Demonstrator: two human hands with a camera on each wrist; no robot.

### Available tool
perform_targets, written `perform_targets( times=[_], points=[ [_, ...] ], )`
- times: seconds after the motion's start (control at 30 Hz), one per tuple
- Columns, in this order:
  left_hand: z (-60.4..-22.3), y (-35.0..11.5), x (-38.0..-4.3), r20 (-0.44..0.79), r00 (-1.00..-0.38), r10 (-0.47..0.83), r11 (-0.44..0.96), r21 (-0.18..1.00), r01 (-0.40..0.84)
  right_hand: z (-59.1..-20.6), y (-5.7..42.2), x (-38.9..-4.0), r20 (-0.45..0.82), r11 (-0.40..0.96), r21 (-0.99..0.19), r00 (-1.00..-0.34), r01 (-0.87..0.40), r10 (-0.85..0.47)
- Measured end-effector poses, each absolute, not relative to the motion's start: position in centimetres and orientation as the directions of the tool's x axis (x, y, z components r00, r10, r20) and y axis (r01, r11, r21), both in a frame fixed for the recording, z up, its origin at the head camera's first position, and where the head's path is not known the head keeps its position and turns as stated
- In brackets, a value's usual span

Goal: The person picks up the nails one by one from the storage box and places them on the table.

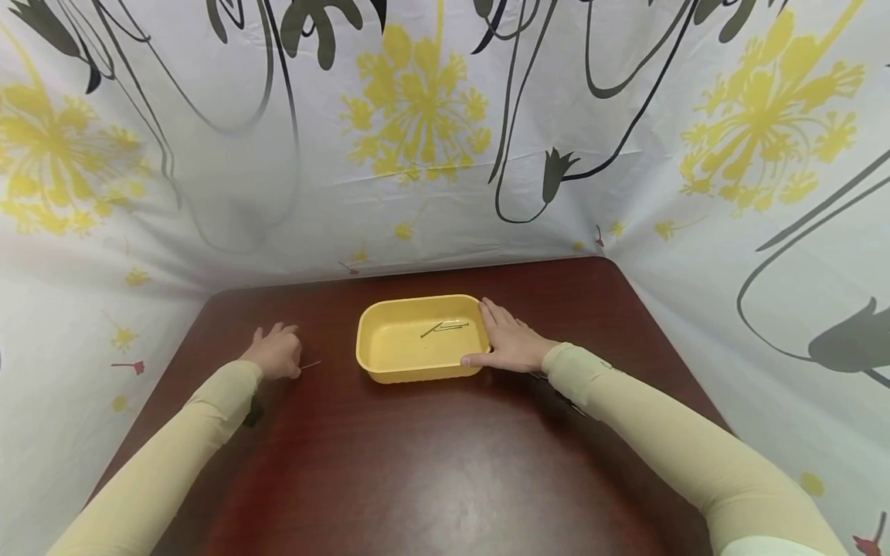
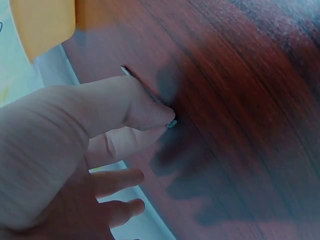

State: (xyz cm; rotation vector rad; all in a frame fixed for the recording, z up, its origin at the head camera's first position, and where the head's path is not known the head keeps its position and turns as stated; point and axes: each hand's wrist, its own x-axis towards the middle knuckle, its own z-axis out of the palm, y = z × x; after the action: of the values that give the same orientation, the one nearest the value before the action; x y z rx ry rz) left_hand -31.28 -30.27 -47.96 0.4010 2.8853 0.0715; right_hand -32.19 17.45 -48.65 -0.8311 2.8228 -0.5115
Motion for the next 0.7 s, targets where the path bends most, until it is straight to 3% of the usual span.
perform_targets(
  times=[0.33,0.7],
  points=[
    [-48.0,-30.7,-31.3,-0.212,-0.940,0.269,0.962,0.101,0.253,-48.7,17.4,-32.2,-0.067,0.791,-0.372,-0.836,-0.486,-0.545],
    [-45.2,-30.6,-31.8,-0.097,-0.947,0.307,0.938,0.198,0.284,-48.8,17.4,-32.3,-0.058,0.784,-0.372,-0.830,-0.497,-0.554]
  ],
)
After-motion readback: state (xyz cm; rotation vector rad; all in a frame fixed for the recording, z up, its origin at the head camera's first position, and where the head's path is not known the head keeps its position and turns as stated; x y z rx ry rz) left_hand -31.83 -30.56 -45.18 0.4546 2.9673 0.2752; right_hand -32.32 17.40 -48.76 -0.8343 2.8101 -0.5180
